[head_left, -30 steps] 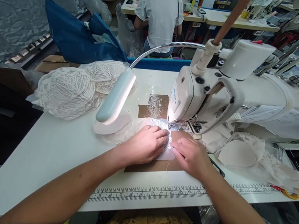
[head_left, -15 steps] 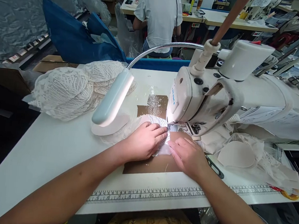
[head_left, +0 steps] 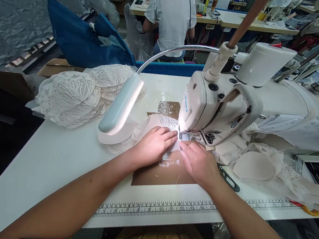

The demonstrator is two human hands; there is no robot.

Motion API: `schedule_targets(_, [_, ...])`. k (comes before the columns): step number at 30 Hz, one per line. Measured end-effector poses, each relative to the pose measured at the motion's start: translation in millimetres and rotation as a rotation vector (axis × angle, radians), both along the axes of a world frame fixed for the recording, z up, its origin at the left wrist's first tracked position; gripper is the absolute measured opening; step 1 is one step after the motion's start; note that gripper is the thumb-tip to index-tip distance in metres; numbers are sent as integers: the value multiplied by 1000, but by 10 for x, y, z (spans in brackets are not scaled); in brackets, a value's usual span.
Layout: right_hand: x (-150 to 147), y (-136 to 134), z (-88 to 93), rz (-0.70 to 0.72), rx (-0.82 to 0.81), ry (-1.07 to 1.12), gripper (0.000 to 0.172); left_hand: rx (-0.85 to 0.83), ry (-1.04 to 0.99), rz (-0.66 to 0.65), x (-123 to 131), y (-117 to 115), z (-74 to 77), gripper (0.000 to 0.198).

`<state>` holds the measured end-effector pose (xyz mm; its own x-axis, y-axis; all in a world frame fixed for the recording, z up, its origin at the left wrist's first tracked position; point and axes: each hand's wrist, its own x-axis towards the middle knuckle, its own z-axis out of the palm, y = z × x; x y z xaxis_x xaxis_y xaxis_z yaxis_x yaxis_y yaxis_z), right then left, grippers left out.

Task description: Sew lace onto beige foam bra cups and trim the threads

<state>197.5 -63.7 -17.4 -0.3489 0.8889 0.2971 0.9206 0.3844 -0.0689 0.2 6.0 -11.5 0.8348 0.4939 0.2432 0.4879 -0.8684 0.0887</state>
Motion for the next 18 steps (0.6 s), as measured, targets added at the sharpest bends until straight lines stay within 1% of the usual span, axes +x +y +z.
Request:
schedule_targets(3, [3, 4, -22, -16, -29, -3, 33, -34, 3, 22, -7, 24, -6, 38])
schedule_targets(6, [18, 5, -31, 0, -35, 10, 34, -56, -19, 37, -20, 35, -26, 41])
schedule_targets(12, [36, -10, -16, 31, -35, 25, 33, -78, -103, 71, -54, 52, -68, 38])
schedule_targets(16, [23, -8, -17, 21, -86, 21, 34, -70, -108, 98, -68, 36, -55, 39])
schedule_targets(18, [27, -18, 12, 22, -119, 13, 34, -70, -120, 124, -67, 14, -47, 40])
